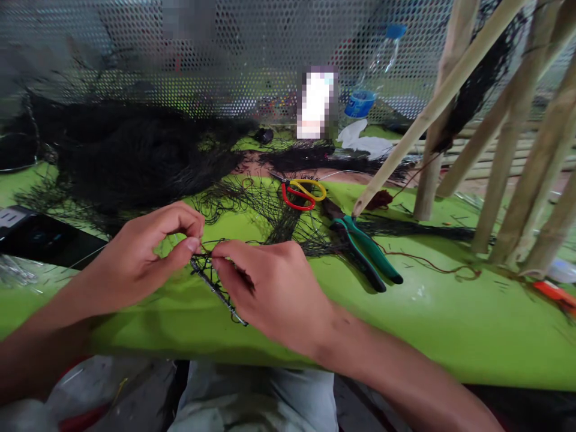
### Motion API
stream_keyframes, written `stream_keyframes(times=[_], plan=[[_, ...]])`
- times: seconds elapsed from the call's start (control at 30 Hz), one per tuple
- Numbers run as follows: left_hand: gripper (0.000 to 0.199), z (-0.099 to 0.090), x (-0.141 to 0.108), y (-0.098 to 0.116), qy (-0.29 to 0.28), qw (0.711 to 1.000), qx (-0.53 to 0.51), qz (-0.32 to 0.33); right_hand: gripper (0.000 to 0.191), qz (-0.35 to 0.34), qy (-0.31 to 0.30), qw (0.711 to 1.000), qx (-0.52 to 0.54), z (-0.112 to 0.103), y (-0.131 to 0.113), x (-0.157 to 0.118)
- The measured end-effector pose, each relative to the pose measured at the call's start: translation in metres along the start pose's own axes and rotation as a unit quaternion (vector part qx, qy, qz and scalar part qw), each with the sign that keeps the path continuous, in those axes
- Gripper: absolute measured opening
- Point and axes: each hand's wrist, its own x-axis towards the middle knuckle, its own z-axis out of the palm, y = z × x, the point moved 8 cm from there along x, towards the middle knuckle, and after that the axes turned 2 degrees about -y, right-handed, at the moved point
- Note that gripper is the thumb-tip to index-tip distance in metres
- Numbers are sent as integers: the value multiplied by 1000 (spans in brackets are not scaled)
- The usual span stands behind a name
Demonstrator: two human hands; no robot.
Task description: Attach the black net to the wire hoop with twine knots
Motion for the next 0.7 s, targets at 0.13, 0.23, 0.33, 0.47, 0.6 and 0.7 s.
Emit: stream_keyframes(times=[0.13,0.23,0.33,0.47,0.6,0.7], plan=[[14,4,0,-2,-26,999,-38,-12,22,15,-2,1000,11,0,4,1],[20,13,-2,-10,-80,984,-138,-75,18,44,-15,997,54,1,10,5],[22,16,-4,-11,-89,973,-185,-104,18,48,-34,995,84,6,11,7],[19,21,-3,-5,-89,971,-204,-91,14,49,-39,995,84,11,13,6],[15,24,0,-1,-71,970,-221,-70,14,41,-29,994,99,10,14,5],[13,22,1,-2,-30,969,-237,-62,16,48,-36,990,124,9,16,5]])
